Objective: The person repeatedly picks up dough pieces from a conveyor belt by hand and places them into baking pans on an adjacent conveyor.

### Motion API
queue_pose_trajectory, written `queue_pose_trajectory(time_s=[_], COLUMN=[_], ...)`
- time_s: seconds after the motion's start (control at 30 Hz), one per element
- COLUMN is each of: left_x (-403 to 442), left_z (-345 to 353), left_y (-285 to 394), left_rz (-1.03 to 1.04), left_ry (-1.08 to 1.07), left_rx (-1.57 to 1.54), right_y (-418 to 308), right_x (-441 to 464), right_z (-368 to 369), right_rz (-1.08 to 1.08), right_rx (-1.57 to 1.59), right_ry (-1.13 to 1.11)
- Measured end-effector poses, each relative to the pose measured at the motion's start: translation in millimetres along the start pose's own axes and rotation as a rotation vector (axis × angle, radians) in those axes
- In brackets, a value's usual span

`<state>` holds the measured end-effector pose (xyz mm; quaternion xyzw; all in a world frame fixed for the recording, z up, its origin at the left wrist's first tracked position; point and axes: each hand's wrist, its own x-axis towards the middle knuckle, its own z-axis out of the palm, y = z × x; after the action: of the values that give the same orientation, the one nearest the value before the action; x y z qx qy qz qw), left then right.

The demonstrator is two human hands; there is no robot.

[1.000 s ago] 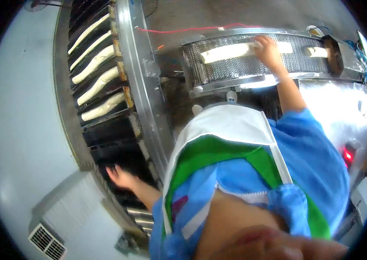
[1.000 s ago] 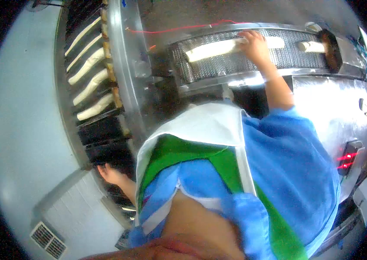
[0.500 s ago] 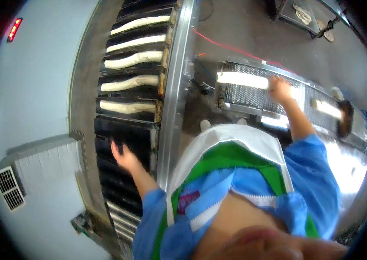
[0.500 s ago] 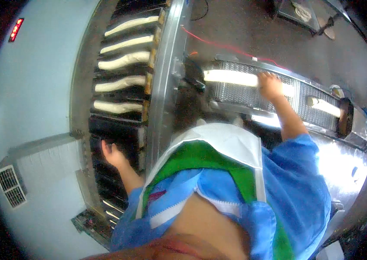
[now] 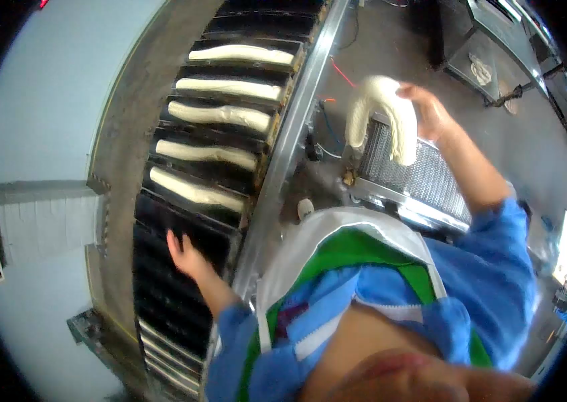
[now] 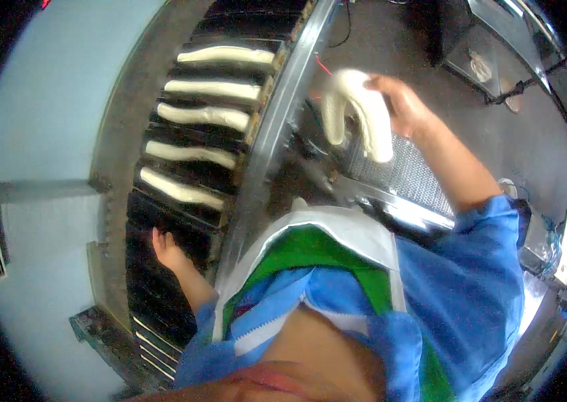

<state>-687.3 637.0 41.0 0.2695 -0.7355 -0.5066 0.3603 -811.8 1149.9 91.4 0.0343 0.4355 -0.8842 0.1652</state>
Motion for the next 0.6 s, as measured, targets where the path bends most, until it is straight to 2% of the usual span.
queue_pose_trajectory(time_s=[0.07,0.1,0.17,0.23,0.27,0.3,0.33,0.37,0.43,0.5,0.53,0.57,0.6], left_x=[0,14,10,3,4,3,9,5,12,24,28,37,37], left_z=[-1,-2,-2,3,4,5,10,10,10,15,20,38,48], left_y=[-8,-32,-36,-25,-22,-20,-32,-30,-27,-37,-38,-48,-37], left_rz=[-0.029,0.03,0.076,0.033,0.034,0.028,0.033,0.027,0.052,0.049,0.051,0.049,0.062], left_ry=[0.041,0.036,0.051,0.095,0.105,0.128,0.157,0.167,0.163,0.154,0.135,0.138,0.134], left_rx=[-0.003,-0.017,-0.024,0.018,0.021,0.017,-0.004,0.004,0.04,0.053,0.057,0.039,0.023], right_y=[-29,-37,-62,-89,-101,-111,-115,-129,-139,-119,-115,-99,-85], right_x=[28,46,80,115,141,137,156,176,201,267,291,302,307], right_z=[8,28,46,66,66,105,113,110,132,105,83,77,60], right_rz=[-0.034,-0.084,-0.272,-0.36,-0.387,-0.47,-0.536,-0.561,-0.516,-0.777,-0.641,-0.685,-0.725], right_rx=[-0.08,-0.122,-0.255,-0.364,-0.409,-0.316,-0.412,-0.614,-0.797,-1.157,-1.365,-1.463,-1.467], right_ry=[-0.043,-0.054,-0.097,-0.229,-0.203,-0.414,-0.447,-0.405,-0.246,0.07,0.099,0.215,0.16])
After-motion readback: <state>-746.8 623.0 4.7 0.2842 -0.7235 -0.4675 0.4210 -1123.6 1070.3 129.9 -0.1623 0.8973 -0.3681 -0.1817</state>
